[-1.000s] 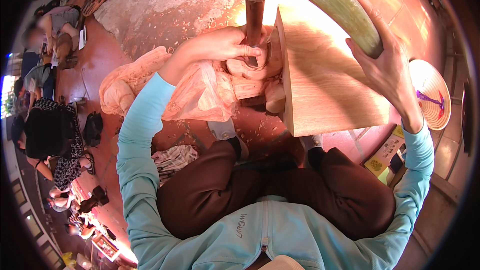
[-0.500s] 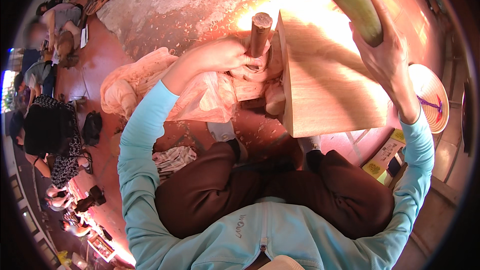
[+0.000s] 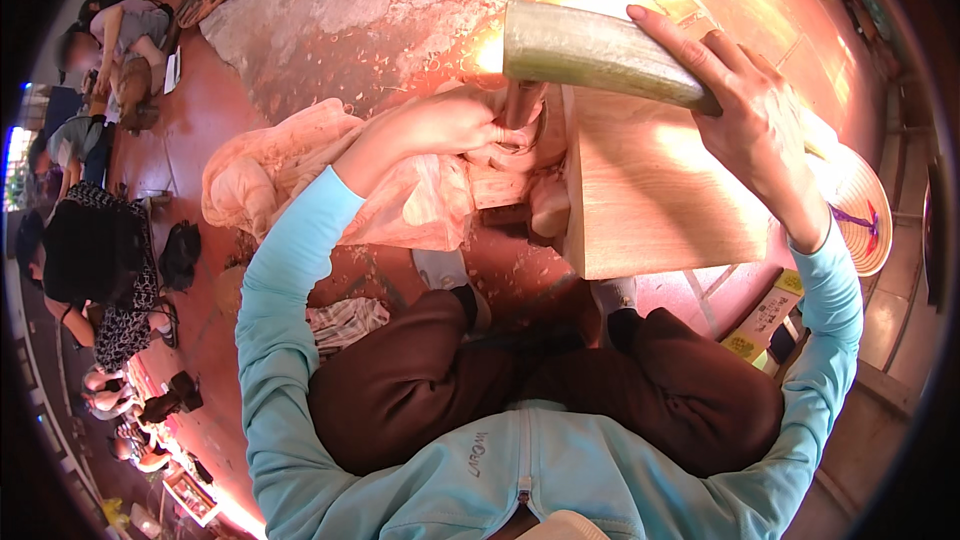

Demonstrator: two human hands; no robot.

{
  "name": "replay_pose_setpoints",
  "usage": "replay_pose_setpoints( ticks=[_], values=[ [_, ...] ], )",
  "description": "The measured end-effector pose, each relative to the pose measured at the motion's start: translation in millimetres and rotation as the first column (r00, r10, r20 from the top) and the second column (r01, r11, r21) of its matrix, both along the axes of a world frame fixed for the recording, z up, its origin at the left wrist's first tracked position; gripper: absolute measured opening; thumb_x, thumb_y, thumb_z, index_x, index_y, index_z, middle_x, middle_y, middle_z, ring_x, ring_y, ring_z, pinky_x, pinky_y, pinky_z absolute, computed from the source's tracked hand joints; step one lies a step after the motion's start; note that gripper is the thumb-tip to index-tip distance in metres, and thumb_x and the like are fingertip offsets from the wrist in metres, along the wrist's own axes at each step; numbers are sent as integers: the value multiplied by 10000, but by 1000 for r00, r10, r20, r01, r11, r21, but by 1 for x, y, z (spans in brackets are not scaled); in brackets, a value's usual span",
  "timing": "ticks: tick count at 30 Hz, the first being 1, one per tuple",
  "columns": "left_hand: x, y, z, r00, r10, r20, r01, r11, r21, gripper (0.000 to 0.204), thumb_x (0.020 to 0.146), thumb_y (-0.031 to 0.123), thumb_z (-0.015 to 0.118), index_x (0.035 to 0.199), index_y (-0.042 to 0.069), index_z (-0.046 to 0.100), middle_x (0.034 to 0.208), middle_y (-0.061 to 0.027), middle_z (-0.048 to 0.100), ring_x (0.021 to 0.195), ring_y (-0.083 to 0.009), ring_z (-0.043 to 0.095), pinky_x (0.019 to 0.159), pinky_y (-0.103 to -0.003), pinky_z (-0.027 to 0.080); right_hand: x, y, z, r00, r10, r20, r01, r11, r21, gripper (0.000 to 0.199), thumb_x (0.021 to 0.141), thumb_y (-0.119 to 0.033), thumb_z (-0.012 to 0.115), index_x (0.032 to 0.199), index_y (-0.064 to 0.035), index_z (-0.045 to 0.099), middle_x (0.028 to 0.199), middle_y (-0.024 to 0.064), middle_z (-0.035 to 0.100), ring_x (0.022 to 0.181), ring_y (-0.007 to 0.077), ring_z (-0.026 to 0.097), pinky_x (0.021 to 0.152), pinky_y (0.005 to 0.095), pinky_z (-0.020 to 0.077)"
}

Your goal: The person carves a wooden statue using a chisel and a mallet. They hold the chisel against the wood and strike it repeatedly with the mallet to shape the figure.

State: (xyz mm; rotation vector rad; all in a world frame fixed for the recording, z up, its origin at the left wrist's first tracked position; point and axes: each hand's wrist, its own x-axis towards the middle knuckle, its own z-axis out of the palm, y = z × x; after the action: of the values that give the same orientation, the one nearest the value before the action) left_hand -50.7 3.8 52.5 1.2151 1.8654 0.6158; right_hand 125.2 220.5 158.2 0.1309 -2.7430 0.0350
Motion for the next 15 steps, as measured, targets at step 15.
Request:
replay_pose_setpoints(
  ticks=[15],
  values=[
    [-9,6,-10,992,-85,-97,88,996,26,256,862,224,588,997,24,503,862,-96,555,861,-206,548,798,-338,425,-5,4,-2,994,-97,-52,69,914,-399,720,666,94,593,1277,-275,501,946,114,638,802,325,622,702,367,524]
  ],
)
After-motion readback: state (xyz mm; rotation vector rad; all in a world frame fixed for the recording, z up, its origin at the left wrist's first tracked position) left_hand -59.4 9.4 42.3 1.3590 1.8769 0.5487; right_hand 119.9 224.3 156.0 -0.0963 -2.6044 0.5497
